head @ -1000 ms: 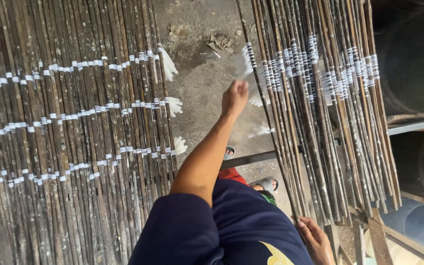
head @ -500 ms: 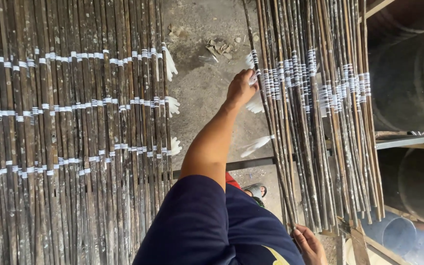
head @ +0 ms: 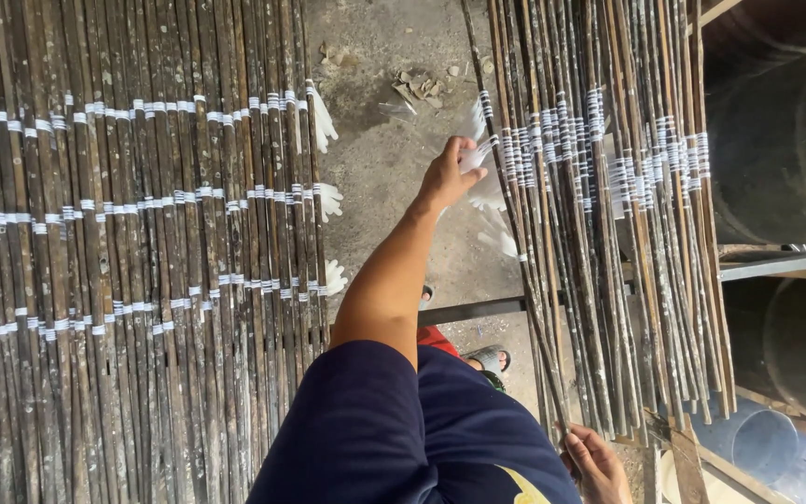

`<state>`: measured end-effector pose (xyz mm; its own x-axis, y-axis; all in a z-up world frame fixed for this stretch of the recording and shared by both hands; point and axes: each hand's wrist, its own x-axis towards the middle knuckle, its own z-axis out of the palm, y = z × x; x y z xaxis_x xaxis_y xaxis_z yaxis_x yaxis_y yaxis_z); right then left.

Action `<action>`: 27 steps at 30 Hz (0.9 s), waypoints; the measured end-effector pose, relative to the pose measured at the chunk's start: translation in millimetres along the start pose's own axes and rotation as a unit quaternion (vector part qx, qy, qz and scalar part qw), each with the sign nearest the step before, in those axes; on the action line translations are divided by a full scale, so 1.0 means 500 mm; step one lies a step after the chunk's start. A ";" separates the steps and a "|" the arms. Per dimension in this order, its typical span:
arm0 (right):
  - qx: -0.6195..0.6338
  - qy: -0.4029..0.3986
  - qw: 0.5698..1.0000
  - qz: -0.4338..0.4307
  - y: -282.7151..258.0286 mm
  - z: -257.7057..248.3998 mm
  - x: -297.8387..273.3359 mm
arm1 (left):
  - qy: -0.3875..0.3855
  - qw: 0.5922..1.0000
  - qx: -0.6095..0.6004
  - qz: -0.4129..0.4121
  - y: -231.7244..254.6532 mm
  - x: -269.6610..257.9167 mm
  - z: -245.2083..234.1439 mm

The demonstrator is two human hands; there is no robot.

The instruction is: Tying candle wicks onto a long stick at regular intervals in preparation for dipping.

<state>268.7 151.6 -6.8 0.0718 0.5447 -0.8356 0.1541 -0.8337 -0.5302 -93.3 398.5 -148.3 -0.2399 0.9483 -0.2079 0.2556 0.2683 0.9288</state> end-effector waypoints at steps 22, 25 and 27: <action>0.003 0.032 0.999 0.030 -0.027 0.035 -0.019 | 0.269 0.934 0.214 0.099 0.033 0.072 0.036; -0.030 0.021 0.999 0.003 -0.008 0.013 0.000 | 0.321 0.908 0.219 0.159 0.039 0.056 0.031; 0.007 0.019 0.999 0.025 -0.002 0.005 0.005 | 0.231 0.945 0.196 0.125 0.043 0.040 0.030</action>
<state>266.1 153.5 -9.0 0.1158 0.5049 -0.8554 0.1358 -0.8611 -0.4900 -78.6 425.6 -137.3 -0.4869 0.8391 0.2426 0.6632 0.1744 0.7279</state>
